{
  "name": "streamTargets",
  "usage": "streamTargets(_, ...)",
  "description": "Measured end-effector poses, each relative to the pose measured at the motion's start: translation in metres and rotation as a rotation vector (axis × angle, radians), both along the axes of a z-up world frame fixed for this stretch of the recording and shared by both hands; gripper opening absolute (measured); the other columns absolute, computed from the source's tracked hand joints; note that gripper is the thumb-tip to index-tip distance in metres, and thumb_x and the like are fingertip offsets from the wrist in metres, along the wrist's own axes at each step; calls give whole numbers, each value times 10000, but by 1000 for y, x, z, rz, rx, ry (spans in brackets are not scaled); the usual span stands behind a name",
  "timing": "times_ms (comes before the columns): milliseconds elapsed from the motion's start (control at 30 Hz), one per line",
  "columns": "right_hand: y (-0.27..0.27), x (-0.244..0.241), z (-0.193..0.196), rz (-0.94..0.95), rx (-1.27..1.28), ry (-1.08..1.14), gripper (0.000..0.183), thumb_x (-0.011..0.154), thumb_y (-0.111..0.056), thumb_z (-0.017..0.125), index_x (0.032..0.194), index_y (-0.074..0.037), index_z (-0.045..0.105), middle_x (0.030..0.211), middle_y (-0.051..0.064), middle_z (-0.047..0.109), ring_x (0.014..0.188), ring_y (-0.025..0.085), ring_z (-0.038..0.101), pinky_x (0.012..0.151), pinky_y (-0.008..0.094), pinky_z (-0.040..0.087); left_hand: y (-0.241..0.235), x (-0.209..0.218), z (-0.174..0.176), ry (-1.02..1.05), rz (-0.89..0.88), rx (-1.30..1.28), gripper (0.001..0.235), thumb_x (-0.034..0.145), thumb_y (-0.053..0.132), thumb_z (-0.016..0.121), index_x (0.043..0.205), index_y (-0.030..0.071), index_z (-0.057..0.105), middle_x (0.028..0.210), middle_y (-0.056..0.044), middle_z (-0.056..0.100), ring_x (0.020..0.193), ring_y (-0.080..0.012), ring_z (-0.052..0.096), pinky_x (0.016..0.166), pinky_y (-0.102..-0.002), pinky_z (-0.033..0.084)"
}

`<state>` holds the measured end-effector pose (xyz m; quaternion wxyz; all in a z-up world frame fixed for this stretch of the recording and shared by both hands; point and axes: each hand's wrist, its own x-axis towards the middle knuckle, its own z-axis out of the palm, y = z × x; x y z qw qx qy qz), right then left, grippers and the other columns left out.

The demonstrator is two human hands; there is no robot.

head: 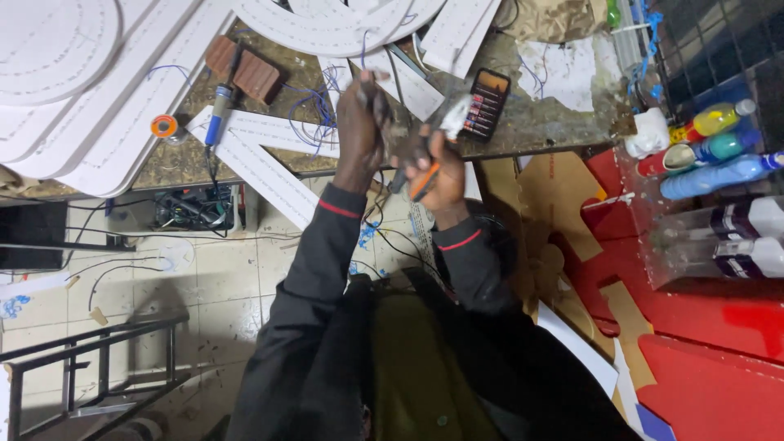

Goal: Preparing and connecting electrical wires to foam letters for sign assembly, including stripping insulation and twisting wires.

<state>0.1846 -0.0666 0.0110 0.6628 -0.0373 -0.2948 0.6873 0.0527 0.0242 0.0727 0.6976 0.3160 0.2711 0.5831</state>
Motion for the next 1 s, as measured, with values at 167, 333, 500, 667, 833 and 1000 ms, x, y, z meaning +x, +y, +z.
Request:
streamTargets(167,51,-52,15,-433,-212,-115,240,970,-122,914,1121,-57,738,1121,85,760,667,108,503,620,375,525,99,-6,-40,680,797,440,346,1054,333,504,799,168,670,789,1,699,828,-201,664,776,-410,469)
streamTargets(333,9,-82,77,-407,-113,-364,258,1053,-224,792,900,-136,603,662,-26,404,604,105,454,636,307,458,144,-33,-33,754,889,245,298,1067,305,446,838,150,558,751,-43,567,738,-204,526,659,-432,372)
streamTargets(500,-92,-44,-31,-237,-556,-252,378,1034,-99,840,1336,-80,613,1221,72,796,1076,150,795,859,327,666,253,-173,-88,1037,1077,-100,601,938,396,537,1495,275,725,1313,-101,931,1220,-378,867,994,-472,635)
streamTargets(667,-124,-30,64,15,-83,-223,444,1084,-274,681,710,-162,468,696,5,409,681,180,401,770,364,410,146,-151,-8,797,988,509,411,1129,409,487,827,147,586,774,-35,594,791,-219,584,760,-427,442)
streamTargets(833,-104,-16,107,5,33,-157,107,1154,-259,703,1158,-152,714,733,-17,442,656,152,431,777,356,470,92,-79,-35,696,447,551,265,1166,296,554,1258,136,745,959,-85,733,882,-201,708,793,-353,531)
streamTargets(1000,-76,8,99,-183,-387,-273,94,1130,-265,732,1161,-223,810,842,-111,749,738,92,698,661,345,714,-35,-38,-55,417,-122,491,368,1207,310,508,1373,86,747,890,-141,775,746,-183,775,645,-310,606)
